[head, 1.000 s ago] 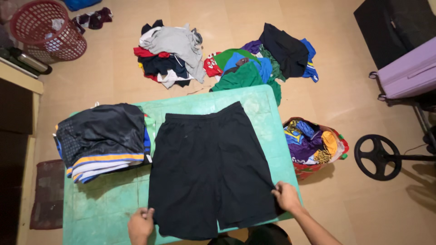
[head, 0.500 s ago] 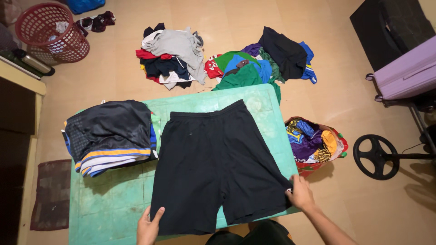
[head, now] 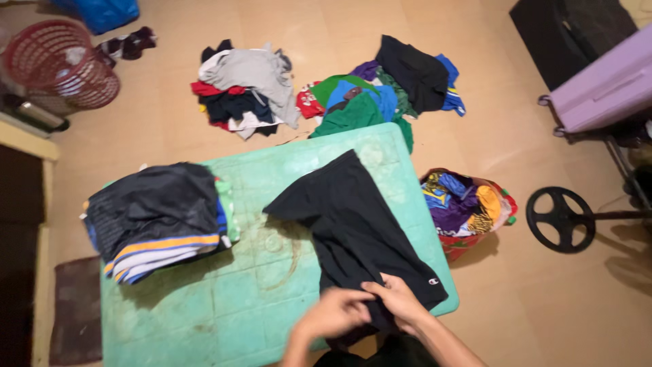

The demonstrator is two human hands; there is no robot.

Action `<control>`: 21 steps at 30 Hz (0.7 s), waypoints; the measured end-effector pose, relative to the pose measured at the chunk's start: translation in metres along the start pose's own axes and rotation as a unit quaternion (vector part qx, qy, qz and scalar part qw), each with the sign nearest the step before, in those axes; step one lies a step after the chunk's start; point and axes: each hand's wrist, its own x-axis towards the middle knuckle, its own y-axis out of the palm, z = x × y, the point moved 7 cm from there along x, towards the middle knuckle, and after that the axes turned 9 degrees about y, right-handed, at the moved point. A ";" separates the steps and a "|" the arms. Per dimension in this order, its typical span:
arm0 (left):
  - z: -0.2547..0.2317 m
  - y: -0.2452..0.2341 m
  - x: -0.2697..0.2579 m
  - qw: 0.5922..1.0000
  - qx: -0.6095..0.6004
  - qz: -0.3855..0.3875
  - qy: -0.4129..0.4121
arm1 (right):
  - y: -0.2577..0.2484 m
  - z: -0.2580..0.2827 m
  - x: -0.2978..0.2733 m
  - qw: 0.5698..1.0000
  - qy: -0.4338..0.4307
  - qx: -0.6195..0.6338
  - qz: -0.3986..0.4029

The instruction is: The person takes various items of clothing, including shorts and jerseys, from a laundry bag and a pile on the floor, folds each piece individually on a green table, and stacks them.

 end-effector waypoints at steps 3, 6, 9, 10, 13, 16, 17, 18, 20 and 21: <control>0.024 -0.107 0.004 0.906 0.231 -0.354 0.007 | -0.025 -0.006 0.003 0.998 -0.050 0.000 -0.046; 0.035 -0.172 0.021 0.783 0.548 -0.294 -0.008 | -0.024 0.004 0.004 0.972 -0.113 -0.169 -0.115; 0.077 -0.237 0.041 0.724 0.645 -0.197 -0.144 | 0.002 0.007 -0.014 0.958 -0.124 -0.250 -0.067; 0.089 -0.258 0.048 0.747 0.624 -0.154 -0.167 | 0.001 0.013 -0.018 0.959 -0.127 -0.240 -0.077; 0.066 -0.319 0.058 0.827 0.531 -0.185 0.003 | 0.013 0.000 -0.029 0.977 -0.109 -0.185 -0.012; 0.046 -0.373 0.088 0.901 0.392 -0.124 -0.140 | -0.018 -0.032 -0.026 0.958 -0.009 -0.272 -0.088; 0.032 -0.375 0.105 0.912 0.372 -0.114 -0.130 | -0.031 -0.040 -0.024 0.968 -0.021 -0.229 -0.096; 0.019 -0.371 0.129 0.921 0.359 -0.103 -0.107 | -0.046 -0.048 -0.022 0.976 -0.033 -0.186 -0.105; 0.000 -0.358 0.174 0.933 0.339 -0.091 -0.079 | -0.088 -0.065 -0.012 0.977 -0.030 -0.132 -0.165; 0.000 -0.343 0.199 0.936 0.332 -0.088 -0.072 | -0.117 -0.073 -0.009 0.971 -0.028 -0.082 -0.224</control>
